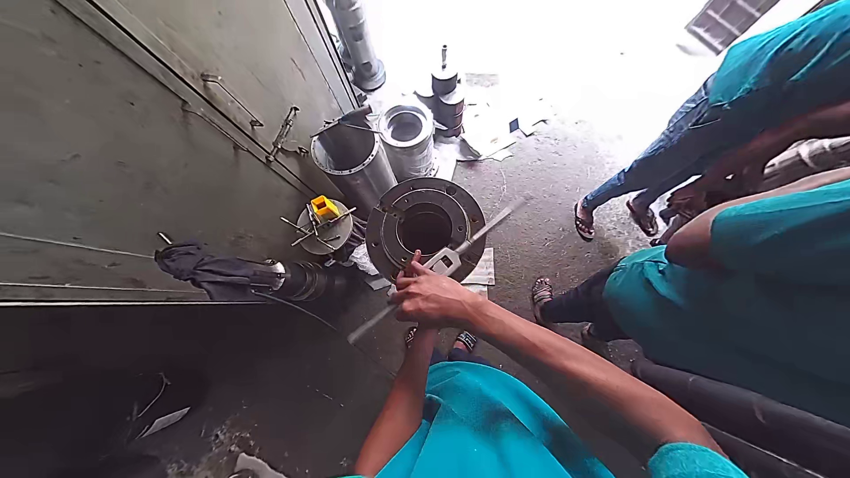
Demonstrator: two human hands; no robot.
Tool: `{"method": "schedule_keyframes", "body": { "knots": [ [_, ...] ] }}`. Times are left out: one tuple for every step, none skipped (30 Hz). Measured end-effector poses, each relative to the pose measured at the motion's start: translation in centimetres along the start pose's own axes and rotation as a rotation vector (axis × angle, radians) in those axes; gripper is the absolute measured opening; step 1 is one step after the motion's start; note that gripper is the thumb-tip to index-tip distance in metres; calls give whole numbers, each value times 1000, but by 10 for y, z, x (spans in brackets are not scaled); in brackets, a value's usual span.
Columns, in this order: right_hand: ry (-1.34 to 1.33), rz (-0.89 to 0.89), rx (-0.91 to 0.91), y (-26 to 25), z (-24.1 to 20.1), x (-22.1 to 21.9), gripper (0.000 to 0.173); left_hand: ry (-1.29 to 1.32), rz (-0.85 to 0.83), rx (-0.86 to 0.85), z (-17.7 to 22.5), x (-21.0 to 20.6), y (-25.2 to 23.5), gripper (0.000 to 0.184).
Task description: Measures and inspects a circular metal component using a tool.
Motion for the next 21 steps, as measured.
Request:
{"method": "schedule_keyframes", "body": {
  "knots": [
    [-7, -25, 24, 4, -5, 1, 16, 224, 180, -87, -6, 2, -10, 41],
    [-4, -16, 43, 12, -10, 2, 16, 443, 166, -80, -12, 0, -12, 37],
    [0, 11, 59, 22, -13, 4, 14, 672, 99, -70, -15, -5, -9, 37],
    [6, 43, 79, 31, -14, 7, 12, 860, 164, -174, -21, -9, -10, 33],
    [1, 57, 95, 38, -15, 7, 11, 878, 253, -331, -23, -8, -5, 32],
    [-14, 63, 100, 43, -16, 8, 9, 777, 304, -464, -19, -6, 5, 30],
    [-33, 85, 88, 48, -15, 11, 9, 605, 347, -592, -11, -5, 14, 28],
    [-50, 135, 48, 54, -11, 17, 9, 471, 370, -679, -7, -5, 17, 26],
    [-73, 227, -26, 64, -4, 26, 14, 408, 376, -726, -6, -6, 18, 25],
    [-97, 357, -135, 76, 7, 36, 20, 380, 385, -758, -5, -5, 21, 23],
    [-130, 472, -273, 90, 22, 44, 22, 368, 385, -792, -1, -4, 25, 21],
    [-156, 569, -423, 104, 37, 49, 19, 338, 383, -829, 1, -4, 28, 23],
    [-189, 637, -575, 115, 51, 50, 20, 320, 394, -869, 2, -3, 32, 27],
    [-212, 619, -730, 119, 64, 45, 30, 326, 418, -895, 2, -1, 35, 27],
    [-244, 538, -860, 115, 73, 37, 51, 345, 442, -898, 3, 1, 35, 27],
    [-261, 423, -952, 105, 77, 28, 72, 371, 450, -882, 2, 2, 37, 26],
    [-259, 293, -1022, 94, 78, 18, 87, 383, 434, -853, 0, 2, 37, 27],
    [-237, 183, -1065, 84, 79, 12, 94, 397, 409, -815, -1, 1, 36, 31],
    [-204, 125, -1073, 75, 81, 10, 95, 391, 399, -794, -1, 1, 35, 32],
    [-190, 98, -1048, 69, 83, 10, 92, 357, 400, -796, 1, 0, 33, 31],
    [-195, 68, -1006, 66, 86, 11, 88, 299, 400, -809, 2, -3, 31, 29]
  ]
}}
Point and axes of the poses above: each hand's wrist, its own y-axis away from the middle knuckle, its own x-axis out of the back of the hand, z = x × y, the point moved 10 cm from there along -y, towards the middle knuckle, and after that the axes turned 6 degrees about y, right-handed, at the moved point
